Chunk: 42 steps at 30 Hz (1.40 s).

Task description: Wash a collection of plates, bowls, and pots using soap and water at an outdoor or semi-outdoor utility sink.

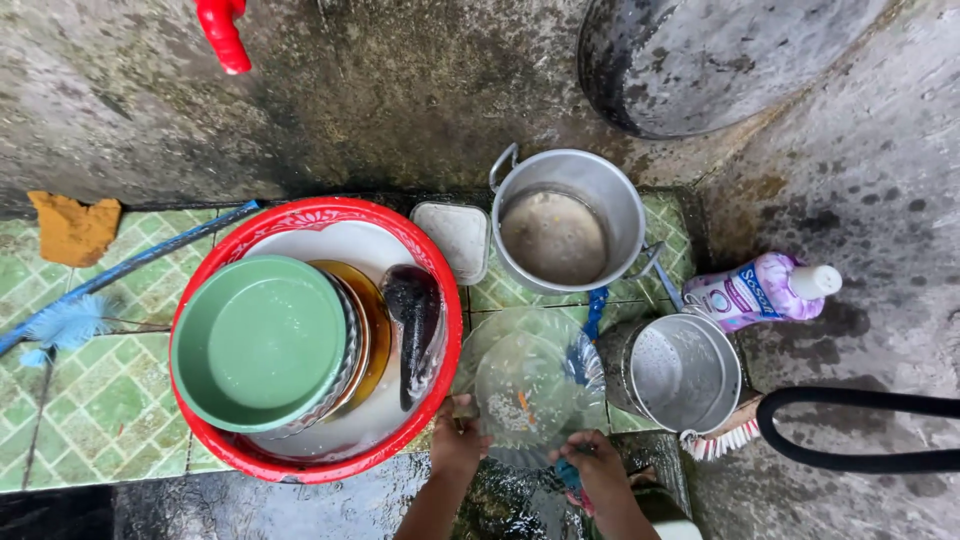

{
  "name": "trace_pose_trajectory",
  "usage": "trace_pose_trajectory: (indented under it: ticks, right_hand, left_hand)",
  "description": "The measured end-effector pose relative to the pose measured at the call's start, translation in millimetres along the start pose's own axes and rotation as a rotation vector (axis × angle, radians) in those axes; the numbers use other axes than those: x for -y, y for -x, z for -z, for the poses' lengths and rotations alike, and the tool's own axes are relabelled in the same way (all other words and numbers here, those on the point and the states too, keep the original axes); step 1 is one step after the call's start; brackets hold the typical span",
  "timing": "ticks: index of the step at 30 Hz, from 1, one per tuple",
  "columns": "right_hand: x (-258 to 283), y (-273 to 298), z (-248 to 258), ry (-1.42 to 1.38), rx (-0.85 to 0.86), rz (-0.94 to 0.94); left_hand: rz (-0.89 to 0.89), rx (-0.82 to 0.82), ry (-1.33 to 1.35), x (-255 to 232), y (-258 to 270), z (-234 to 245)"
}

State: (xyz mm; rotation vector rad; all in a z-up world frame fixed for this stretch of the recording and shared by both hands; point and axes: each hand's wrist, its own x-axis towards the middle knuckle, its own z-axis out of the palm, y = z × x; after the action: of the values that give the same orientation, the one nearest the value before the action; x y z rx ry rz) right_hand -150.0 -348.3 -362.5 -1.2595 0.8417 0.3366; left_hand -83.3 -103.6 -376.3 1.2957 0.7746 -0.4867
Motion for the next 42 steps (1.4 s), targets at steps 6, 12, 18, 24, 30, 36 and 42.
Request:
trace_pose_trajectory:
  ticks: [6,12,18,24,30,36,42]
  right_hand:
    - [-3,24,15,-0.152,-0.005,0.072]
    - [17,38,38,-0.074,0.061,-0.064]
    - [152,114,-3,0.034,0.016,-0.208]
    - [282,135,-23,0.489,-0.016,-0.149]
    - [308,50,-86,1.093,-0.371,1.107]
    - [323,117,-187,1.404,0.093,1.232]
    - [270,127,-240,0.93,0.18,1.064]
  left_hand:
    - [-0.004,0.085,0.021,-36,49,6]
    - [0.175,0.11,0.061,-134,145,-10]
    - [0.161,0.268,0.091,-185,163,-27]
    - [0.04,0.235,0.107,-254,157,-81]
    - [-0.092,0.221,0.003,-302,191,-92]
    - [-0.119,0.293,0.19,-294,214,-43]
    - [-0.13,0.234,0.203,-290,215,7]
